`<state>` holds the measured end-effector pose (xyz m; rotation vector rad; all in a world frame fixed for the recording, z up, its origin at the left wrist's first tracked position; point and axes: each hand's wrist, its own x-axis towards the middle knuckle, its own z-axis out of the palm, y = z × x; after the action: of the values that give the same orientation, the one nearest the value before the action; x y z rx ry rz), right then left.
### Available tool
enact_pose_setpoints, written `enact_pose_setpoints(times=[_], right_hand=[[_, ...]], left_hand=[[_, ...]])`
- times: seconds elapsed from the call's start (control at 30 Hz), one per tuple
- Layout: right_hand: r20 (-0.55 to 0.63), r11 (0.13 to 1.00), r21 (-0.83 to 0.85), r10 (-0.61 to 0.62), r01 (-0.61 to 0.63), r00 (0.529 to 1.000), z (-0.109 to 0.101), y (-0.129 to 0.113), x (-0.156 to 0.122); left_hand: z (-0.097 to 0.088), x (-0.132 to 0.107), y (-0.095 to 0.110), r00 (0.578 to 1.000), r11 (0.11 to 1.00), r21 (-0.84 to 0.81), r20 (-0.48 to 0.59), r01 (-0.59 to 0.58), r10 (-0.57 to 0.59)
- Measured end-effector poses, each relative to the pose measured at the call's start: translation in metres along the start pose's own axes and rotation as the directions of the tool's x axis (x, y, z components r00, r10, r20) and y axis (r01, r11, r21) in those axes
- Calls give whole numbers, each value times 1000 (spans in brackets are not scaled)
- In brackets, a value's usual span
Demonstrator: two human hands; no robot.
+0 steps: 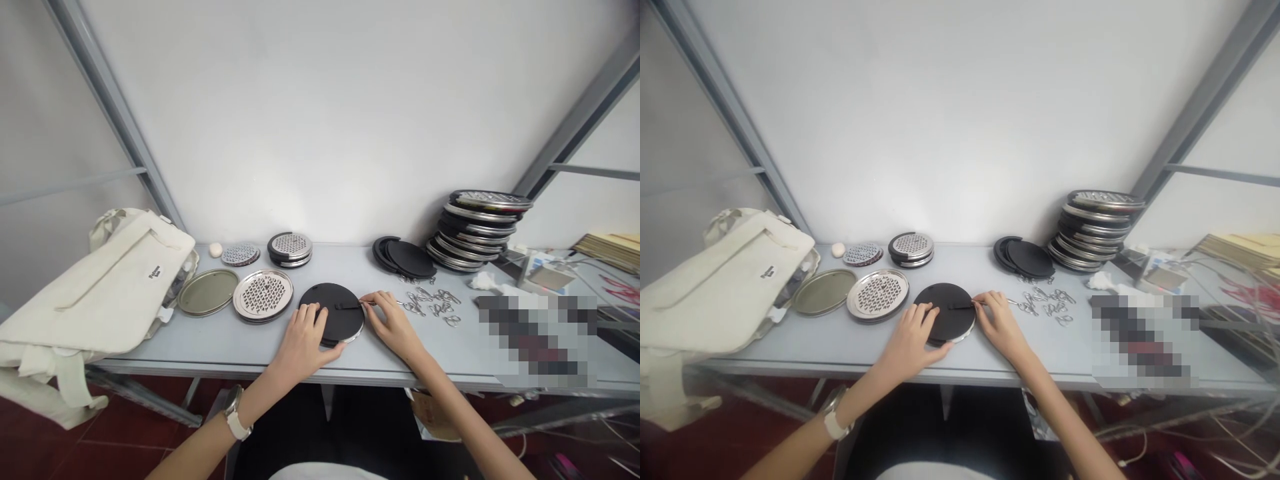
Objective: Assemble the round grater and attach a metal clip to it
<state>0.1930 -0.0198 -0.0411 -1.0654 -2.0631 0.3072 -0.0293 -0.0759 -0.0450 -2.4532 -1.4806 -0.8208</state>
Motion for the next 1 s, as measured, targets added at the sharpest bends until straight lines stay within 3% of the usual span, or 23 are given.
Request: enact_pose_setpoints(times=[0.27,0.6,1.0], right_hand=[[-1,998,28,64,-64,998,1,1,-1],[-85,999,-19,26,-28,996,-1,0,0],[-7,996,0,85,-85,996,-1,2,-1]], left_hand=[[0,0,1,1000,1000,25,15,-4,3],[-1,0,0,1000,1000,6,-9,-6,6],[0,0,0,1000,1000,4,14,1,-2]])
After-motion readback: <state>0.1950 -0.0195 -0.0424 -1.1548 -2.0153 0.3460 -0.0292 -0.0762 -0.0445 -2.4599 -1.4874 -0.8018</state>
